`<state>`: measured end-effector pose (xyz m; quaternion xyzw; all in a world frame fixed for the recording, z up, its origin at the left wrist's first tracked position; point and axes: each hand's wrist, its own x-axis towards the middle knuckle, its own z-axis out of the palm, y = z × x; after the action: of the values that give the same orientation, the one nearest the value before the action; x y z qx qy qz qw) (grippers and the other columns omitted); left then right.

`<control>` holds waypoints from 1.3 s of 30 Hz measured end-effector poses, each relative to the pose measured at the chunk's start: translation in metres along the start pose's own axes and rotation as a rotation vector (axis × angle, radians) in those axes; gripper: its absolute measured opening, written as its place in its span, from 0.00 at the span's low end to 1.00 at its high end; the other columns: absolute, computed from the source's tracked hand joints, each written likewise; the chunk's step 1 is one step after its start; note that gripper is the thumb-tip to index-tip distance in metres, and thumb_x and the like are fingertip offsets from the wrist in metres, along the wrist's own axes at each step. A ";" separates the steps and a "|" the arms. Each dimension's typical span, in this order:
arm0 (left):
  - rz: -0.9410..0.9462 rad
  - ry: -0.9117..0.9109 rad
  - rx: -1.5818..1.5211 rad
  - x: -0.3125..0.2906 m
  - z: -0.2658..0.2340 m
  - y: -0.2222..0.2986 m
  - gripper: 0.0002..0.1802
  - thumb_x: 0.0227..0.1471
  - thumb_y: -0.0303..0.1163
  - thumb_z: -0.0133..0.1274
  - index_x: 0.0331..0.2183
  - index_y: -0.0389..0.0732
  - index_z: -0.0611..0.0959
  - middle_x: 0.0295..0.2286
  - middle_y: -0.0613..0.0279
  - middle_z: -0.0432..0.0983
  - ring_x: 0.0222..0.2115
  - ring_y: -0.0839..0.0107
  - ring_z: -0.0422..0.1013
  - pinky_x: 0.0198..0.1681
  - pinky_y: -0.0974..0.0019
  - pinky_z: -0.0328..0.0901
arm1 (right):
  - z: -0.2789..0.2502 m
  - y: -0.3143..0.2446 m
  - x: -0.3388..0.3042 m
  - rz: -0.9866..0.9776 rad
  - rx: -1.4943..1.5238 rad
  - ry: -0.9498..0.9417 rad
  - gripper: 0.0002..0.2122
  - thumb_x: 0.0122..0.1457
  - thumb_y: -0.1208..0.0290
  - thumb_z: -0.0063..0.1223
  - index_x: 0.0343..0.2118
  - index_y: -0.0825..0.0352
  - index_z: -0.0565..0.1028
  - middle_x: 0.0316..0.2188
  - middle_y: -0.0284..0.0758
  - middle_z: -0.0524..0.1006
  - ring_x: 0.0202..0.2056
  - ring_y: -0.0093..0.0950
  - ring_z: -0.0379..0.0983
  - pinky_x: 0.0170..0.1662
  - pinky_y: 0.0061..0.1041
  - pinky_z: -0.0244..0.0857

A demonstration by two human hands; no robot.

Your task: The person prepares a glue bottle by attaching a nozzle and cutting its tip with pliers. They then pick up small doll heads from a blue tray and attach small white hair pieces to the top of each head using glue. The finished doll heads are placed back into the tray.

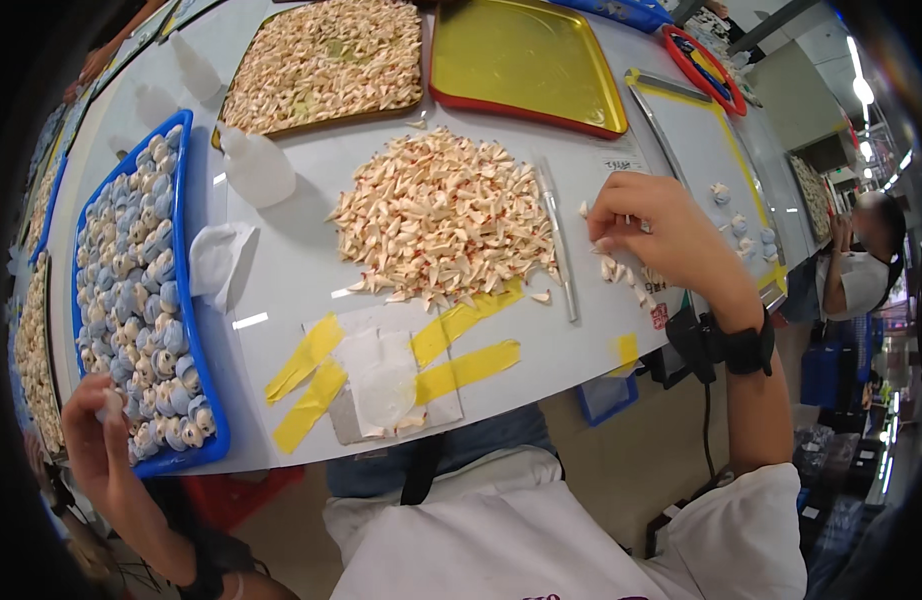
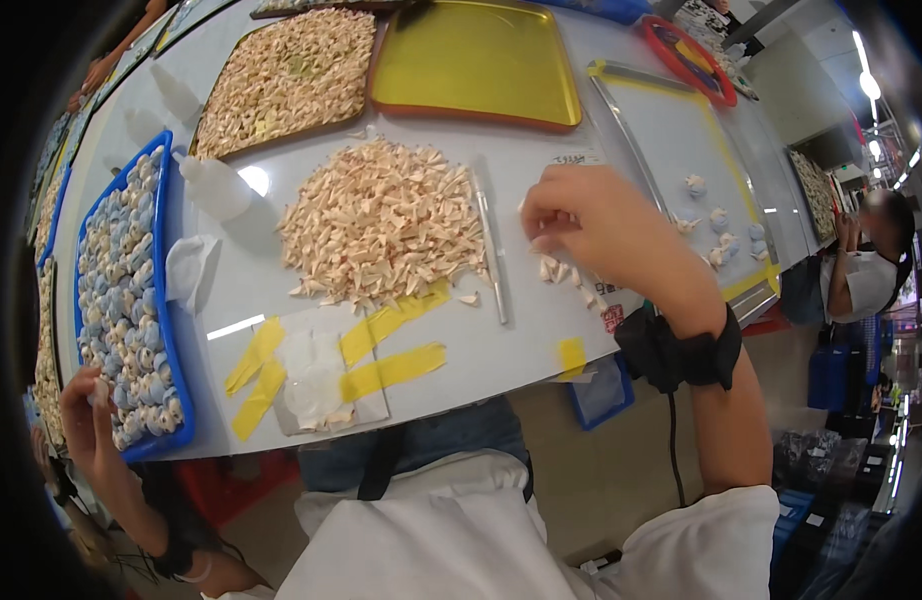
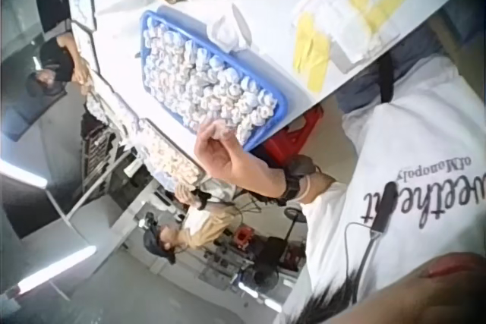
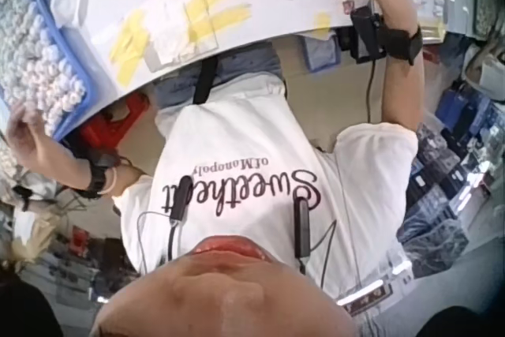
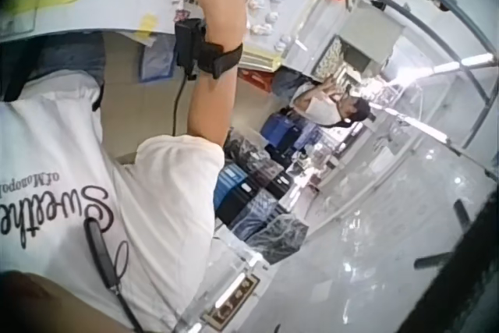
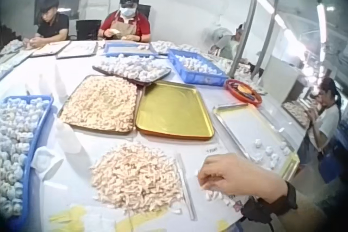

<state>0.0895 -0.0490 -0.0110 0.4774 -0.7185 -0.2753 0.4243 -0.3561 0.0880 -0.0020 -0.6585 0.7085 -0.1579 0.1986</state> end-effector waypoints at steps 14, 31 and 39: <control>0.054 -0.317 -0.733 -0.068 0.067 0.025 0.22 0.38 0.36 0.65 0.30 0.38 0.71 0.34 0.54 0.65 0.29 0.70 0.69 0.27 0.76 0.65 | 0.010 -0.006 -0.015 0.137 -0.001 0.128 0.04 0.45 0.79 0.50 0.25 0.72 0.71 0.22 0.39 0.70 0.24 0.31 0.68 0.29 0.24 0.62; -0.229 -0.307 -0.899 -0.076 0.083 0.045 0.22 0.41 0.32 0.61 0.37 0.33 0.73 0.36 0.50 0.67 0.32 0.62 0.72 0.32 0.70 0.71 | 0.003 0.001 0.021 0.049 -0.064 0.033 0.06 0.41 0.80 0.54 0.24 0.70 0.70 0.22 0.31 0.68 0.25 0.22 0.63 0.30 0.19 0.58; -0.235 -0.373 -1.011 -0.075 0.084 0.042 0.20 0.41 0.27 0.60 0.36 0.32 0.72 0.37 0.50 0.66 0.34 0.61 0.72 0.33 0.69 0.71 | -0.003 -0.020 -0.001 0.125 0.154 0.315 0.04 0.47 0.79 0.54 0.25 0.69 0.71 0.23 0.30 0.72 0.24 0.19 0.67 0.28 0.17 0.60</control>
<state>0.0109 0.0361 -0.0444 0.2341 -0.5018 -0.7115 0.4326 -0.3401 0.0869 0.0099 -0.5632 0.7562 -0.3002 0.1446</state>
